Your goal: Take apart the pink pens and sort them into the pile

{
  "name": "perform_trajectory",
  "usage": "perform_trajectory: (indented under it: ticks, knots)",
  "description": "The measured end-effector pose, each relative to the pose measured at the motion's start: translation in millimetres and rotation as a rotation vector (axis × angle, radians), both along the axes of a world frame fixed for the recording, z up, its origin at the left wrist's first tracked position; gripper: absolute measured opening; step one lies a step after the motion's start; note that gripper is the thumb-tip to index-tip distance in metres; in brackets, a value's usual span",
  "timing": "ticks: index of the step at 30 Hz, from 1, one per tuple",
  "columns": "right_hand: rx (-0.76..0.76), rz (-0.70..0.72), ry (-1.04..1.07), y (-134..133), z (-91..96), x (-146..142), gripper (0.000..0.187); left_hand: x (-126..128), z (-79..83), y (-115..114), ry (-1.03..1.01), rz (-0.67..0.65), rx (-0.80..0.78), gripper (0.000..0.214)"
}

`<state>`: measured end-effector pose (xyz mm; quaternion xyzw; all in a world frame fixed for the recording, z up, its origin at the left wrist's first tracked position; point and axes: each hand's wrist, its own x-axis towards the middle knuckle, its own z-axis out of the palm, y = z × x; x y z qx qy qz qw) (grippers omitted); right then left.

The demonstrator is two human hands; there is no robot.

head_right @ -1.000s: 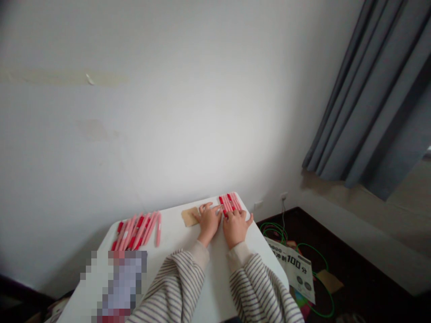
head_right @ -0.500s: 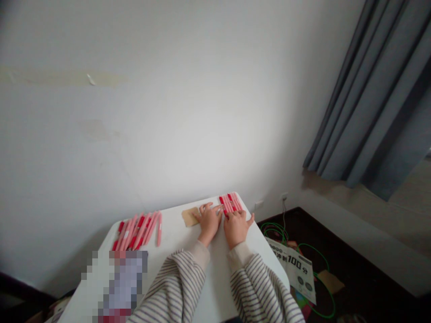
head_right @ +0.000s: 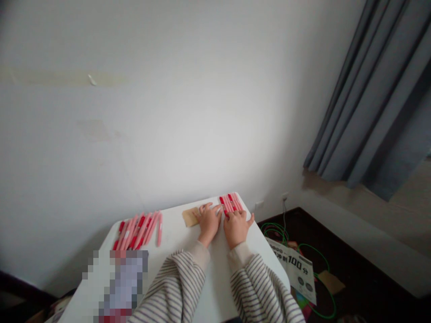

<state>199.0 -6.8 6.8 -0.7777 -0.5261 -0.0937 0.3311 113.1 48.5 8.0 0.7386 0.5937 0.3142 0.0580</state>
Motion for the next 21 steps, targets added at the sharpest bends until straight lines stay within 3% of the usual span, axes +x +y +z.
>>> perform_trajectory:
  ticks: [5,12,21]
  knots:
    - [-0.016,0.008,-0.019,0,-2.7,0,0.021,-13,-2.1,-4,0.055,-0.016,0.046,0.03]
    - [-0.032,0.046,-0.061,4,-5.6,-4,0.022,-53,0.5,-17,0.086,-0.03,0.086,0.027]
    - [-0.071,0.214,-0.119,9,14.1,-28,0.023,-105,1.8,-43,0.145,0.131,0.096,0.027]
